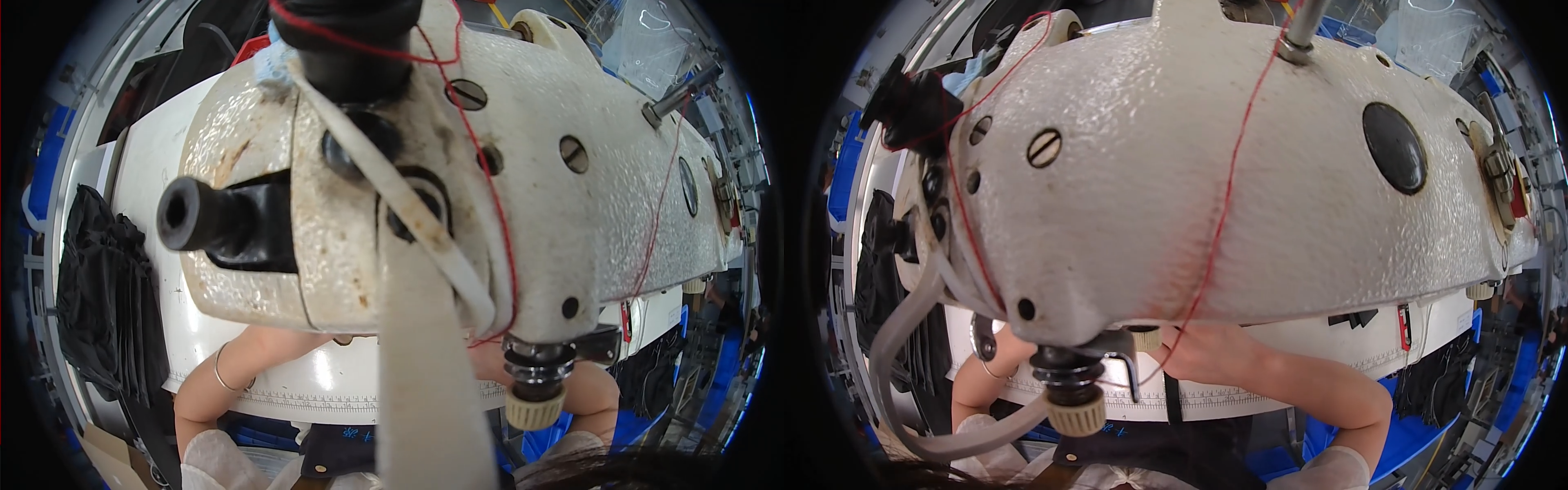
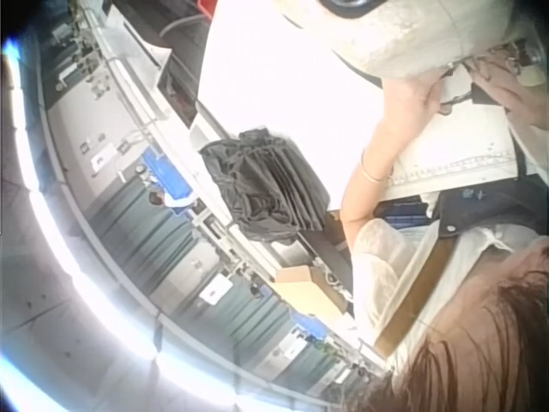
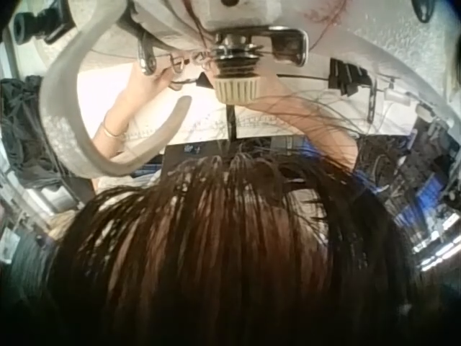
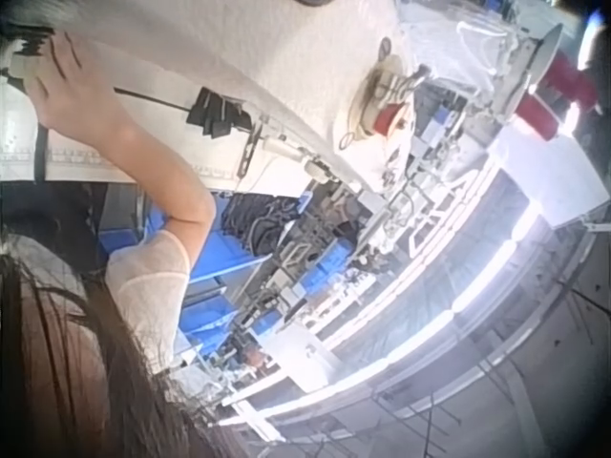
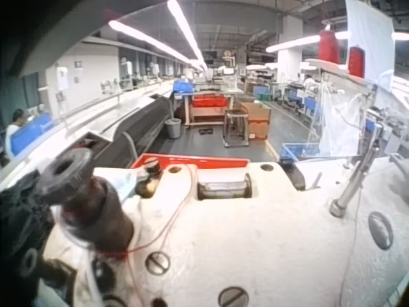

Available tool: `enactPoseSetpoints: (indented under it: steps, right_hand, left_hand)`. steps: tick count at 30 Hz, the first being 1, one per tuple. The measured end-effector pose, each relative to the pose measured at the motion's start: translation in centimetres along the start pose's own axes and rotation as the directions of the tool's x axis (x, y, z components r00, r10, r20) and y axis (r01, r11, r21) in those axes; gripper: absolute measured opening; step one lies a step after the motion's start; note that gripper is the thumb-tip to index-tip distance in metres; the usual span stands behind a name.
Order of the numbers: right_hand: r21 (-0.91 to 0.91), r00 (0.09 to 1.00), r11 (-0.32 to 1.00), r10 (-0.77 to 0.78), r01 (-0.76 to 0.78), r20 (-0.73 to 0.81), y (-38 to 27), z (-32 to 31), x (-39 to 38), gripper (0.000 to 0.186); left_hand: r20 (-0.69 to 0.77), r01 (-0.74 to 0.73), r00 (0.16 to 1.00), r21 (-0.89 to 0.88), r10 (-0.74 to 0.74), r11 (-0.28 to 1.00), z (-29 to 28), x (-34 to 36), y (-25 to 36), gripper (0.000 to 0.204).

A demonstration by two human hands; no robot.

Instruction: Sewing fabric straps and components using an industrial sewing machine.

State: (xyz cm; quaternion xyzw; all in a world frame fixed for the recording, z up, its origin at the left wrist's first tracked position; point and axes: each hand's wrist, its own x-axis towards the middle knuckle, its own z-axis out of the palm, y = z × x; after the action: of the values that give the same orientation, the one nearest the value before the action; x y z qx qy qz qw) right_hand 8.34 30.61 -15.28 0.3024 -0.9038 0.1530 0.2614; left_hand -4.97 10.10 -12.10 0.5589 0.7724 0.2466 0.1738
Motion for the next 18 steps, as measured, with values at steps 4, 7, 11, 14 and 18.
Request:
enactPoseSetpoints:
  steps: [4,7,11,14,18]
  right_hand:
    - [0.013,1.0,1.0,0.021,-0.021,-0.019,0.1,-0.3,0.4,0.022]
    - [0.013,0.989,0.998,0.052,-0.055,0.14,-0.1,-0.9,0.4,0.019]
    - [-0.006,0.932,0.995,0.096,-0.1,0.351,-0.2,-1.7,0.3,0.015]
    - [0.292,0.883,0.841,0.387,-0.456,0.265,-0.1,-2.2,0.5,0.023]
    - [0.393,0.878,0.794,0.473,-0.464,0.08,0.0,-1.0,0.2,0.036]
  left_hand:
    - [0.018,0.014,1.0,-0.016,-0.014,1.0,0.1,0.0,-0.2,0.037]
    - [-0.096,-0.042,0.994,0.141,0.056,0.989,0.8,-0.5,-0.3,0.034]
    - [0.006,-0.053,0.999,0.027,0.053,0.998,0.3,0.0,0.5,0.035]
    - [-0.083,-0.125,0.987,0.169,0.14,0.978,-0.1,0.8,1.4,0.036]
    - [-0.129,-0.159,0.973,0.222,0.191,0.962,-0.3,0.8,1.9,0.039]
